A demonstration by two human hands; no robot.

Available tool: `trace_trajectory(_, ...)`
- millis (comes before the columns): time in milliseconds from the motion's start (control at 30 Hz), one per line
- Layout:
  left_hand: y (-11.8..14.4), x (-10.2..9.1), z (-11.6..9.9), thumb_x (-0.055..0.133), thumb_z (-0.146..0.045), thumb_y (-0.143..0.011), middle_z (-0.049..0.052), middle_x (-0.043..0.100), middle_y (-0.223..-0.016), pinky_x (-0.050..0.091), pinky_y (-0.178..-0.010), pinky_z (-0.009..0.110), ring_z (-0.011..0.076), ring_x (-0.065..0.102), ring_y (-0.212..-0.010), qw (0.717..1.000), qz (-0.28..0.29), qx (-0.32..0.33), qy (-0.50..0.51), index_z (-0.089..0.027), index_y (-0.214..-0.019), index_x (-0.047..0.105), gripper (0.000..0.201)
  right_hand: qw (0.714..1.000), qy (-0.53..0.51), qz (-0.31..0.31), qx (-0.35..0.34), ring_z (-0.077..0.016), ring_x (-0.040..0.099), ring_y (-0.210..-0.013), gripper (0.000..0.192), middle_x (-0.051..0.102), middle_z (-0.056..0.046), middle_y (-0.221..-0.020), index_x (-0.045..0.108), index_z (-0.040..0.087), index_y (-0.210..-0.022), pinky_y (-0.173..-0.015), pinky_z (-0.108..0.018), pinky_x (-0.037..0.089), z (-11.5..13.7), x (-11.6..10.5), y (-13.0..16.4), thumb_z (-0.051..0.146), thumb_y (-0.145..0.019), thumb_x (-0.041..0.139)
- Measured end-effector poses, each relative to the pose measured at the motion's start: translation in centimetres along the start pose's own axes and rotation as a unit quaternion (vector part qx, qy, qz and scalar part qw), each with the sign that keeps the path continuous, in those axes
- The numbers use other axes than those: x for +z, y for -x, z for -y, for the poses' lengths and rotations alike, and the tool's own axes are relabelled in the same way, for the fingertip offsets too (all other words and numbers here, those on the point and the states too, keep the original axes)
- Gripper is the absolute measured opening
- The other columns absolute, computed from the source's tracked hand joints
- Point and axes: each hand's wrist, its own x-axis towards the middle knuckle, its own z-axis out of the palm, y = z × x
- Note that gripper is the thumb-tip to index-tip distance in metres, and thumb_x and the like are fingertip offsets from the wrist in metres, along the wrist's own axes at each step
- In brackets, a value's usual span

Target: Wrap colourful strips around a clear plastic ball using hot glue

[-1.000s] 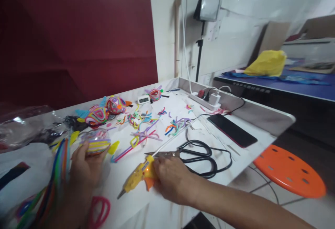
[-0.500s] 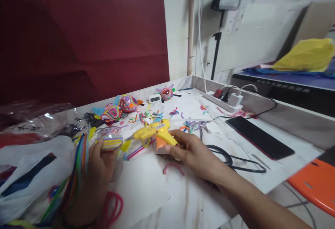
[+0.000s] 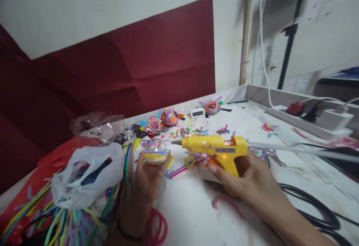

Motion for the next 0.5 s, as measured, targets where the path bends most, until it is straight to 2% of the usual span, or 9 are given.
trace_trajectory(133, 0.1, 0.0, 0.0, 0.051, -0.034, -0.093, 0.015, 0.070, -0.113, 0.056, -0.088, 0.054, 0.0334, 0.065, -0.110, 0.999, 0.002, -0.031, 0.011, -0.015, -0.124, 0.059, 0.037, 0.998, -0.017, 0.060, -0.008, -0.0220, 0.067, -0.060, 0.030, 0.072, -0.005, -0.068, 0.072, 0.020, -0.075, -0.046, -0.025, 0.054, -1.6, 0.3, 0.4, 0.049, -0.069, 0.073)
trace_trajectory(300, 0.2, 0.0, 0.0, 0.047, -0.037, -0.095, 0.016, 0.071, -0.109, 0.057, -0.085, 0.051, 0.0337, 0.067, -0.105, 0.997, 0.011, -0.070, -0.005, -0.015, -0.127, 0.058, 0.041, 0.995, -0.017, 0.100, -0.018, -0.0241, 0.070, -0.069, 0.034, 0.076, -0.007, -0.078, 0.075, 0.018, -0.076, -0.059, -0.028, 0.059, -2.8, 0.9, 0.6, 0.052, -0.072, 0.071)
trace_trajectory(500, 0.4, -0.2, 0.9, 0.055, -0.032, -0.092, 0.010, 0.074, -0.104, 0.053, -0.092, 0.052, 0.0244, 0.070, -0.093, 0.999, 0.034, -0.017, -0.036, -0.018, -0.118, 0.062, 0.031, 0.986, -0.074, 0.150, 0.014, -0.0254, 0.071, -0.069, 0.040, 0.076, -0.009, -0.078, 0.076, 0.017, -0.084, -0.058, -0.031, 0.061, -3.6, 1.6, 1.1, 0.055, -0.075, 0.068)
